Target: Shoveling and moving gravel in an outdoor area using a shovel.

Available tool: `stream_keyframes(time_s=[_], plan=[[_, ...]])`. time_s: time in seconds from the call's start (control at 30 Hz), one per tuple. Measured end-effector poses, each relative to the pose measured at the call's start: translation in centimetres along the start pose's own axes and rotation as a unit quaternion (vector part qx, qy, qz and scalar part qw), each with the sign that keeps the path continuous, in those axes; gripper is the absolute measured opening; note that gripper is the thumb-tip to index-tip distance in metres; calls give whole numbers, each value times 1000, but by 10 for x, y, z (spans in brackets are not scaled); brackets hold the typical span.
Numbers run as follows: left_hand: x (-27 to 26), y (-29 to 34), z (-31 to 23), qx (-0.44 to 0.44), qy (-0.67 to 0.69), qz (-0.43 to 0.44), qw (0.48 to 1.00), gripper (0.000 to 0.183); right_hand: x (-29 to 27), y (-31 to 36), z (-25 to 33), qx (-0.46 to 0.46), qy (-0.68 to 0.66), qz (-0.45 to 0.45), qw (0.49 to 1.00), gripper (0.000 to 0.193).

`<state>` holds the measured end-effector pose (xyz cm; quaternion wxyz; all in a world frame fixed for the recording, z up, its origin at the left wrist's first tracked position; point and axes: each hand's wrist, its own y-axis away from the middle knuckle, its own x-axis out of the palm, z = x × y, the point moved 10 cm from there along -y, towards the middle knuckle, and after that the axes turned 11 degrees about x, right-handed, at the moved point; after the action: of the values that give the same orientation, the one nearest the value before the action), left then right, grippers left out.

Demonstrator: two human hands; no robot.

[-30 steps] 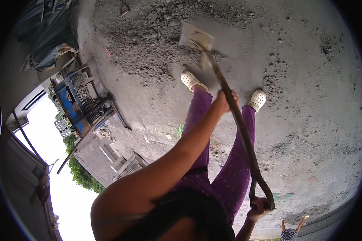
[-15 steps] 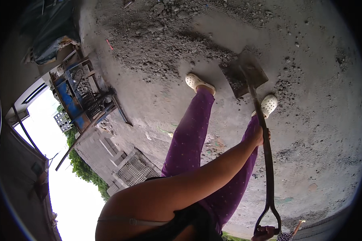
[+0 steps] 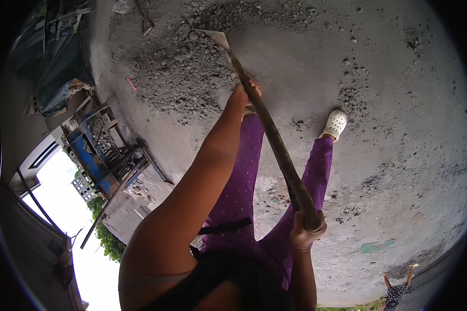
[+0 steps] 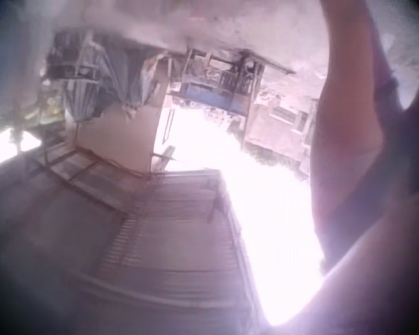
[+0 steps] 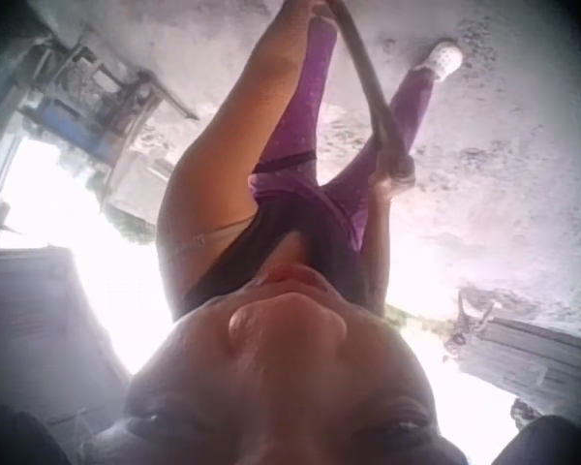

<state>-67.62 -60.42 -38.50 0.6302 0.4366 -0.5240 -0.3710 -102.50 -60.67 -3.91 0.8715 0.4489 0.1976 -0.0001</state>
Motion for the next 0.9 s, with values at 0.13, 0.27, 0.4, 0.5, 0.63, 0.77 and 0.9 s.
stream_keyframes(time_s=[0.13,0.27,0.4,0.5,0.63,0.77,0.9], plan=[[72,83,-21,-46,136,283,948,21,18,44,47,-415,143,73,896,12],[111,169,-34,46,43,382,922,27,4,44,13,-436,236,129,859,22],[137,219,-47,125,-20,411,903,28,-26,-24,-1,-290,272,44,917,33],[157,222,-41,177,-37,402,898,28,-40,-65,19,-264,228,78,934,33],[131,157,6,199,-29,143,969,29,-80,-90,-24,-65,29,195,978,25],[75,67,103,123,-133,-95,979,24,-154,-67,-6,94,-130,114,980,7],[57,5,307,-17,-195,-166,966,39,-255,-26,22,185,-190,-74,961,14]])
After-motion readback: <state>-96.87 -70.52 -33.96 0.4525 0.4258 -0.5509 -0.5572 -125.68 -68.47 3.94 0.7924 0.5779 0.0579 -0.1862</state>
